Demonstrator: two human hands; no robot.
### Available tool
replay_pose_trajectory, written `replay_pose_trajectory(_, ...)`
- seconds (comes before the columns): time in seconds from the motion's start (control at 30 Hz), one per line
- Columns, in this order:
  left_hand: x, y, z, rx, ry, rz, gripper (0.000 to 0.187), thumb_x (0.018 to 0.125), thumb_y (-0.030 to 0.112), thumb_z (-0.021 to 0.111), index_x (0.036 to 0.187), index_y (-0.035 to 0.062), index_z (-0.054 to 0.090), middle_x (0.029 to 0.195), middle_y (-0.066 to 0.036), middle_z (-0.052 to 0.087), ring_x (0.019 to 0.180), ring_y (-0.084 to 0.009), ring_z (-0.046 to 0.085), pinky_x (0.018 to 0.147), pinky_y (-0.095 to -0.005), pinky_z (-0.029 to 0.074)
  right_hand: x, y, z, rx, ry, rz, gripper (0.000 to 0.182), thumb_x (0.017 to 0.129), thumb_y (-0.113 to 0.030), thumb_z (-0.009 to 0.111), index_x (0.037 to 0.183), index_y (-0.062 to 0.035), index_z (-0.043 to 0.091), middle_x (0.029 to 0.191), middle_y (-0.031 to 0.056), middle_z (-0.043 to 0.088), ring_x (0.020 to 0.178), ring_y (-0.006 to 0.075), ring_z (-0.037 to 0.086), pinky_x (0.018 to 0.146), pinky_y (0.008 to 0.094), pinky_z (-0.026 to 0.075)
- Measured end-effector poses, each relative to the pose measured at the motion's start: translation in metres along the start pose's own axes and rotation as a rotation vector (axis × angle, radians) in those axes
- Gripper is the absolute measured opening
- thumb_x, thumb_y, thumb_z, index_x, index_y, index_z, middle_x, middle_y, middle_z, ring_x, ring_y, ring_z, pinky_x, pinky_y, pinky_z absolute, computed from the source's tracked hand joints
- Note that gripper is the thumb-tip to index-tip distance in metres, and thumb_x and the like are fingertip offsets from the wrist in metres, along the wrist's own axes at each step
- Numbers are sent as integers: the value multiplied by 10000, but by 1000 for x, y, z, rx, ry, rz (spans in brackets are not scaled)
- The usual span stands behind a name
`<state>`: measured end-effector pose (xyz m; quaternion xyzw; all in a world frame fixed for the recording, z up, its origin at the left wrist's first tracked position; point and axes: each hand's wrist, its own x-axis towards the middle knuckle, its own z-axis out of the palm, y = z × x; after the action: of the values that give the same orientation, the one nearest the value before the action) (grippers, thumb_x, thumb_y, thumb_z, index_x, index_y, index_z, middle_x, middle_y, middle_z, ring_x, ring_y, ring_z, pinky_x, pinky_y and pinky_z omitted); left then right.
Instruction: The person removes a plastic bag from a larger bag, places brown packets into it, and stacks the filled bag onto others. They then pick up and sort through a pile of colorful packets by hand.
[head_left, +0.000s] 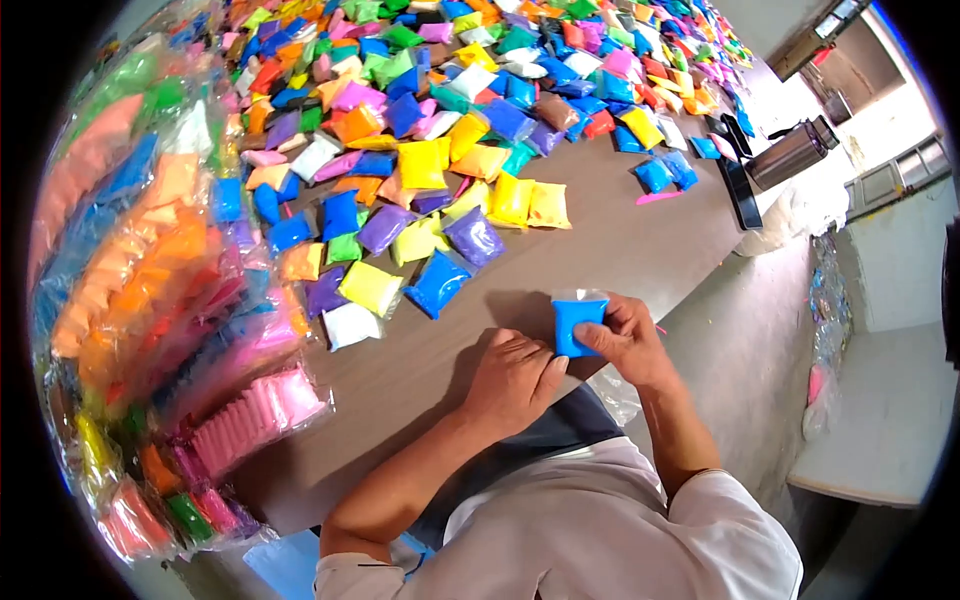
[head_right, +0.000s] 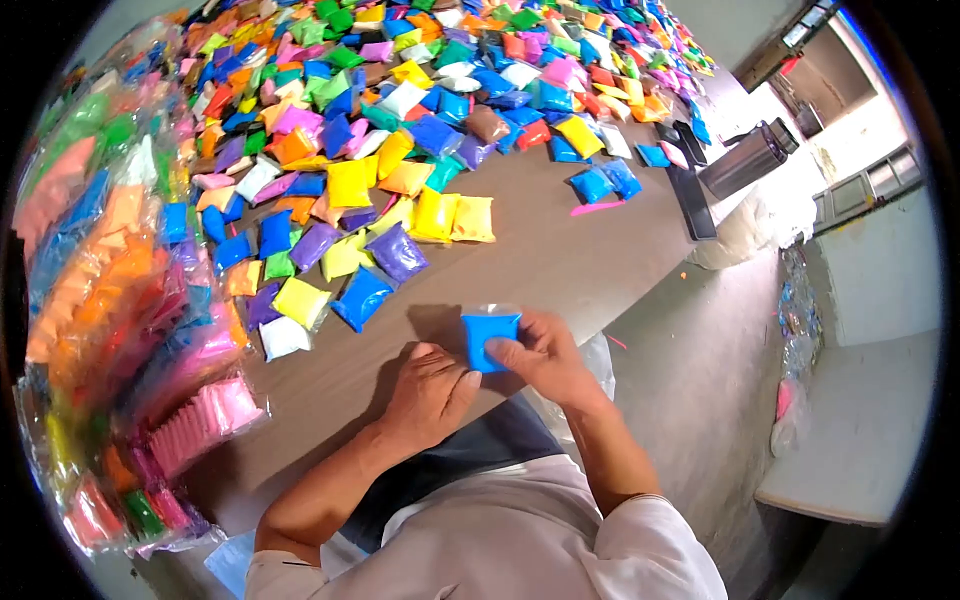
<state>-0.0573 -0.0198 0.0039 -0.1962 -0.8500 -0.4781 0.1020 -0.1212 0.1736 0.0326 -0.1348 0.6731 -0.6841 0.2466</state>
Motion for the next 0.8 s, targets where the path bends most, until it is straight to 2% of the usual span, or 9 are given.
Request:
replay_pose_trajectory(0.07,-3,-3,4,-4,-4,-17,232,917,187,588,734,45,600,727,-111,616,722,-316,589,789,-423,422,10,9,-5,-27,28,-12,248,929,-142,703,1118,10,656,942,-13,661,819,70,587,736,242,493)
replay_pose_trajectory(0.13,-2,1,8,55,111,94,196,865,157,641,709,52,585,716,-92,614,722,-291,599,789,-417,427,26,-2,5,30,231,-56,254,925,-155,713,1102,18,655,913,-16,655,811,65,580,721,239,478)
replay_pose_trajectory(0.2,-2,2,6,83,99,90,178,828,150,677,703,59,589,717,-73,620,733,-261,615,797,-404,433,39,-7,11,-6,200,-52,231,918,-177,727,1024,9,640,870,-9,643,788,62,551,693,254,467)
replay_pose_trajectory(0.27,-3,3,5,136,40,68,173,829,154,681,702,72,596,716,-64,625,740,-252,624,799,-396,440,49,-4,15,-323,1,44,224,909,-180,734,982,-2,619,838,18,630,776,68,518,681,279,460)
replay_pose_trajectory(0.3,-5,3,5,145,49,65,173,829,154,681,702,72,596,716,-64,625,740,-252,624,799,-396,440,54,0,21,-365,-42,57,252,923,-130,719,1093,15,603,902,1,627,829,66,553,735,256,481)
replay_pose_trajectory(0.4,-10,4,9,110,58,13,169,824,158,690,703,76,604,715,-68,626,736,-253,626,785,-399,447,65,3,38,-484,-166,-17,274,921,-137,722,1109,20,601,898,20,626,844,87,556,756,283,489)
replay_pose_trajectory(0.67,-14,1,17,85,48,100,162,835,163,679,722,61,623,750,-92,635,789,-264,637,840,-424,465,82,-21,56,-600,-263,35,255,891,-118,730,1092,20,655,863,55,643,800,121,550,749,297,492)
replay_pose_trajectory(0.73,-16,-1,20,115,46,119,146,835,158,677,738,58,633,776,-92,637,815,-261,636,856,-419,468,84,-28,67,-808,-278,48,237,861,-116,739,1019,39,655,791,77,615,740,126,530,689,314,478)
replay_pose_trajectory(0.8,-17,-3,20,135,59,143,134,838,158,675,760,56,638,807,-92,648,850,-258,640,856,-411,468,93,-17,77,-750,-215,-31,226,855,-125,741,963,43,637,753,77,588,709,126,508,652,324,459)
